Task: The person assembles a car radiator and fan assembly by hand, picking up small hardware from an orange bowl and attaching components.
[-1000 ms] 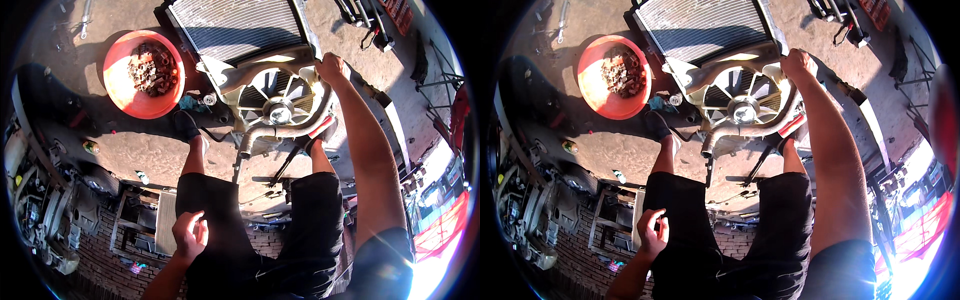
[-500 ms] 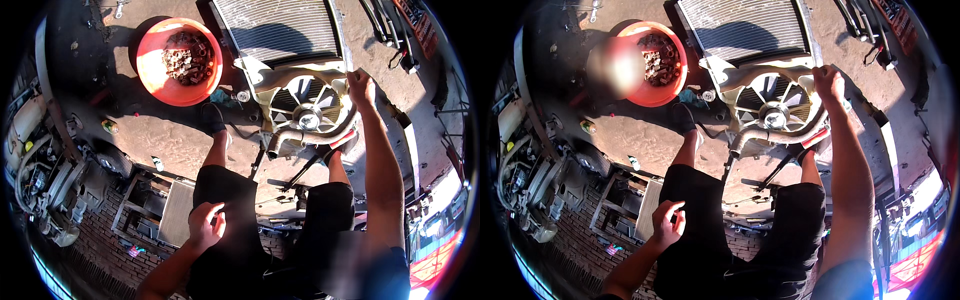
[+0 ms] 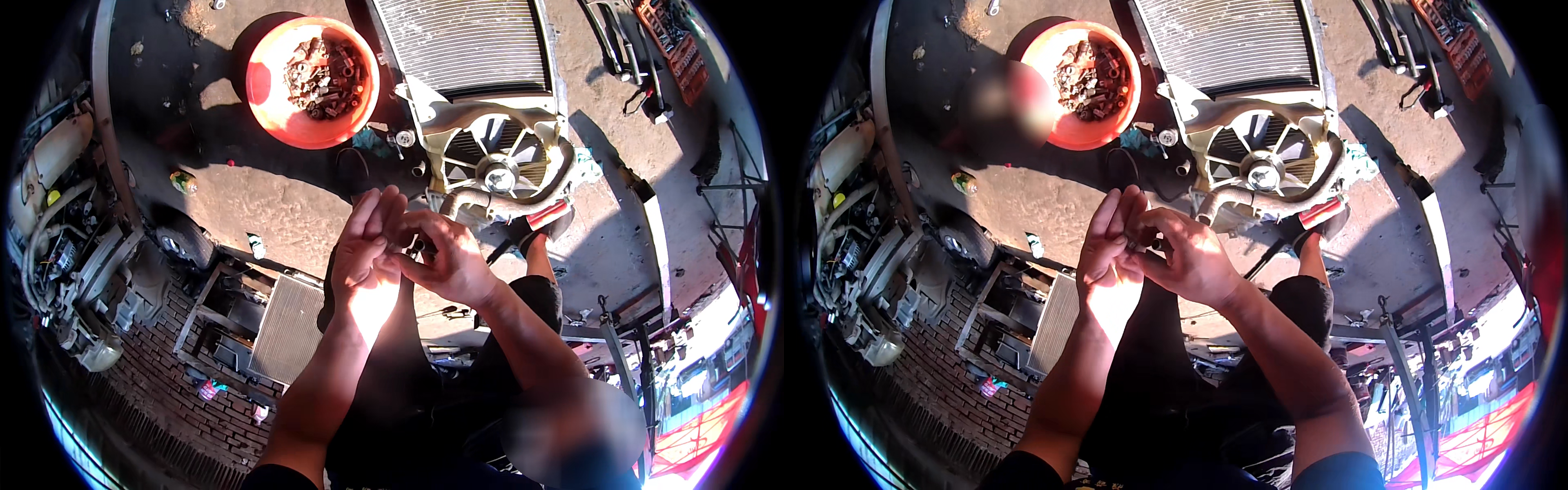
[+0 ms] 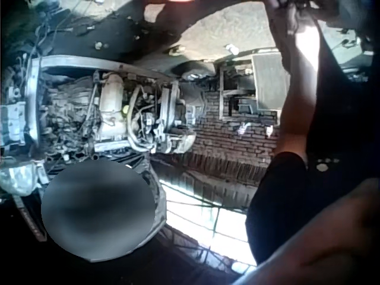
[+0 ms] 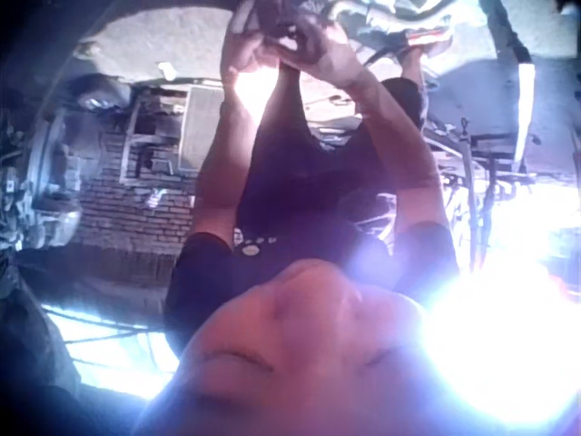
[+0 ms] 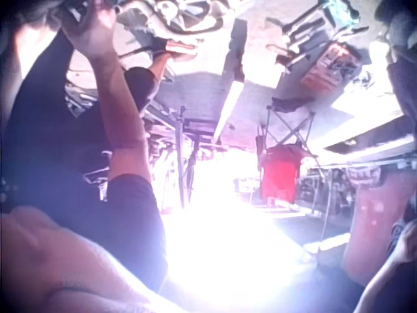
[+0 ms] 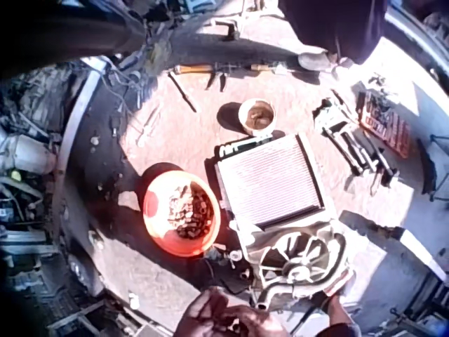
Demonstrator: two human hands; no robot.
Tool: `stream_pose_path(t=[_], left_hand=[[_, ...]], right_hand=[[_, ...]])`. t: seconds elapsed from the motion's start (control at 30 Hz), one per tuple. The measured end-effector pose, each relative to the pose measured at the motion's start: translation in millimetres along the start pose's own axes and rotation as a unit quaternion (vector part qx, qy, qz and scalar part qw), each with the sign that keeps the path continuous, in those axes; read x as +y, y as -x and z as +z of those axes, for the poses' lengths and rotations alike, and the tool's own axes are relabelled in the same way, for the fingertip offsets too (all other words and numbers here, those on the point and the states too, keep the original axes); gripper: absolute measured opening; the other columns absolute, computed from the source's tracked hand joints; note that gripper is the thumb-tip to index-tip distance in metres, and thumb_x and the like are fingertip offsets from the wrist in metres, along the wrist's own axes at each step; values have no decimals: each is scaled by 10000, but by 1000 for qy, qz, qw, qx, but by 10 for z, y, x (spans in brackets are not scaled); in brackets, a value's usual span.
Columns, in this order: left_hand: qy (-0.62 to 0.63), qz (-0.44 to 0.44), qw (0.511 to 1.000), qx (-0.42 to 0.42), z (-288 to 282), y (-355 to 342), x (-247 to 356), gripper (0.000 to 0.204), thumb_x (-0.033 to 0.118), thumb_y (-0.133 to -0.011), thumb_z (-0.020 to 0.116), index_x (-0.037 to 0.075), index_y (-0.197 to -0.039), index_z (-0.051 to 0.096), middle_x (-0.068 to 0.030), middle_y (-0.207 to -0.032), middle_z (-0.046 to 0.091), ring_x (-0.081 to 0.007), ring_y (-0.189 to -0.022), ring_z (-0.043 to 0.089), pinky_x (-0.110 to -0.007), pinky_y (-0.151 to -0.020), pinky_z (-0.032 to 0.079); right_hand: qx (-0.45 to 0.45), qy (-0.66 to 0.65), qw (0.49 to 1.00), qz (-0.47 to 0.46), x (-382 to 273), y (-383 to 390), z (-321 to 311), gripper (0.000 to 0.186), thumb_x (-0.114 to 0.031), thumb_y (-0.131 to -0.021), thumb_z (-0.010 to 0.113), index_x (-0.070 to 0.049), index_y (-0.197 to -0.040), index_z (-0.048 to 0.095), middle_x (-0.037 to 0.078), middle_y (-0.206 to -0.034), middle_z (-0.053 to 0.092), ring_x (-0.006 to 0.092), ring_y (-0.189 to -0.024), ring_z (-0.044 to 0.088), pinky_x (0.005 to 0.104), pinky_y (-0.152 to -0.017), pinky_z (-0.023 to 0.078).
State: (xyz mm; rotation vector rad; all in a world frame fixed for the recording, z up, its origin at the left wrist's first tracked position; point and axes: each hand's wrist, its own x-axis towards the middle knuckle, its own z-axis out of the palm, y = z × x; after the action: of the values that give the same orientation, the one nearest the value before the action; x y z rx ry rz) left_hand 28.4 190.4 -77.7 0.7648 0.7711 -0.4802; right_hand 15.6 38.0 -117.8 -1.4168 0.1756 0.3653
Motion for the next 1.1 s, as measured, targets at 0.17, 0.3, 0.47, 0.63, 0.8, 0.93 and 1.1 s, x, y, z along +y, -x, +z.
stream_pose_path(t=[0.17, 0.3, 0.47, 0.63, 0.8, 0.93, 1.1], left_hand=[[-23, 19, 998, -56, 355, -68, -302, 620, -94, -982, 409, 38, -1588, 384, -192, -1652, 394, -308, -1559, 341, -447, -1302, 245], [-52, -13, 996, -74, 435, 42, -462, 630, 109, -1044, 481, 37, -1638, 286, -173, -1701, 300, -305, -1587, 262, -463, -1313, 126], [-704, 4, 697, -135, -442, 610, -176, 501, 144, -976, 722, 62, -1445, 569, -147, -1425, 628, -348, -1366, 570, -499, -1187, 401], [-833, -3, 482, -271, -788, 952, 102, 364, 109, -806, 791, 43, -1152, 697, -144, -1144, 727, -382, -1128, 677, -508, -1062, 490], [-800, 53, 561, -204, -821, 842, 22, 268, 87, -789, 749, 47, -1051, 709, -139, -1019, 737, -367, -977, 707, -462, -878, 548], [-795, 52, 568, -207, -928, 820, 143, 235, 58, -766, 700, 52, -1002, 704, -142, -981, 731, -358, -922, 705, -447, -828, 547], [-793, 50, 578, -186, -939, 840, 313, 184, 49, -755, 691, 50, -939, 692, -140, -918, 717, -358, -880, 704, -452, -802, 547]], right_hand=[[41, 56, 996, -52, -99, 180, -375, 349, -12, -815, 852, -56, -1106, 663, 109, -969, 711, 224, -824, 696, 335, -684, 536], [71, 28, 997, -13, 37, 352, -684, 295, 61, -843, 778, -35, -1105, 681, 71, -978, 691, 148, -765, 615, 282, -659, 496], [351, 235, 886, 189, 1019, 244, -1825, 237, -237, -913, 731, -26, -1018, 747, 114, -891, 751, 230, -764, 708, 347, -763, 556], [355, 420, 823, 143, 2045, -24, -2863, 210, -289, -888, 737, -95, -965, 760, 132, -939, 751, 327, -895, 730, 429, -822, 566], [279, 509, 792, 189, 2232, -372, -2986, 240, -335, -896, 735, -109, -975, 720, 129, -995, 744, 357, -938, 718, 468, -812, 571], [256, 541, 769, 224, 2377, -416, -2999, 274, -385, -898, 733, -119, -943, 687, 107, -986, 738, 349, -938, 720, 479, -782, 569], [230, 573, 754, 223, 2521, -539, -2876, 258, -368, -882, 714, -123, -957, 685, 101, -1009, 736, 348, -962, 716, 481, -799, 573]])
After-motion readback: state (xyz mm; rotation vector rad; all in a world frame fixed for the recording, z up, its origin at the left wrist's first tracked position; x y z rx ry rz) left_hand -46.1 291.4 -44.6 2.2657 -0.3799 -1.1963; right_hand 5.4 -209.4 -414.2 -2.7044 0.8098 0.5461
